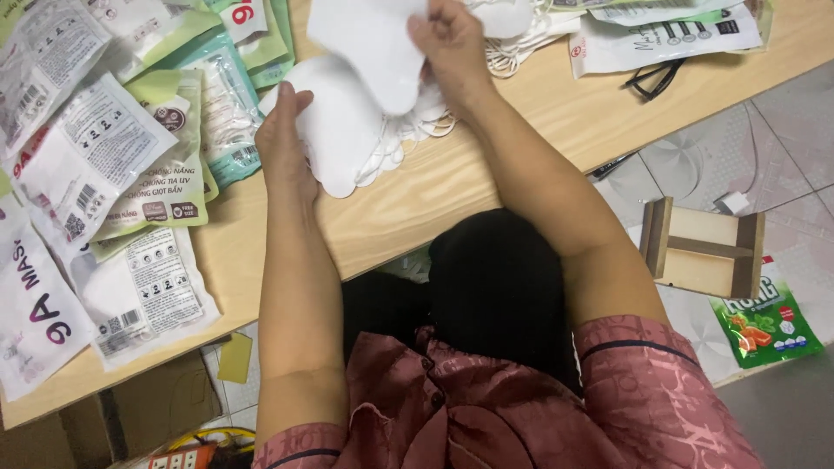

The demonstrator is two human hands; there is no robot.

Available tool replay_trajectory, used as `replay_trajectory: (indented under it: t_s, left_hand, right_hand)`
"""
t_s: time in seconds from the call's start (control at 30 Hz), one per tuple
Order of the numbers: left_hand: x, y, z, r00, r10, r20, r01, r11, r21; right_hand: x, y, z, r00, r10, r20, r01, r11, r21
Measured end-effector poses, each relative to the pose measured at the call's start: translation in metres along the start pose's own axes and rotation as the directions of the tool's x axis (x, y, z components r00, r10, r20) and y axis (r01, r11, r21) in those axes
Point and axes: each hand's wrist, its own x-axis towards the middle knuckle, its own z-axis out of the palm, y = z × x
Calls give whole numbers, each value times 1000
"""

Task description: The person is organizing a large pile of white face masks by picking them up, unfolding them, and stacking them neatly on a wooden table.

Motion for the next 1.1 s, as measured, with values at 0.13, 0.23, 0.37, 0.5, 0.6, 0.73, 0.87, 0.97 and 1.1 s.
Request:
replay_trajectory:
  t_s: [0.13,0.23,0.37,0.5,0.6,0.73,0.87,0.97,1.1]
  left_hand:
    - [8,-11,-4,995,45,84,-44,999,-21]
    - [17,-20,-12,996,57,68,-54,997,-57]
    - [26,-22,-22,1000,10,2,-10,993,-120]
    - [31,-41,-23,970,230,-73,-219,967,132]
    - [34,-51,-21,808,589,8,-504,685,527]
    - [15,-38,-7,659,744,112,-592,421,687]
    - [10,-36,-2,571,807,148,-709,395,585]
    - [13,-38,-2,729,682,63,-624,624,471]
    - [14,-38,-7,827,555,94,-551,763,340]
  right_hand:
    - [-14,-12,23,966,201,160,-149,946,-289]
    - [-12,0,19,978,-21,206,120,868,-482]
    - [-7,-11,-5,832,-490,258,431,280,-858]
    - [-1,-2,-12,959,-211,187,197,28,-980]
    - [2,4,-12,993,-46,112,111,-14,-994]
    - [4,11,-15,990,-61,126,129,50,-990]
    - [9,21,-16,968,-120,218,212,-60,-975]
    - [7,21,-16,940,-224,256,265,12,-964]
    - [-5,-11,0,828,-480,290,423,194,-885]
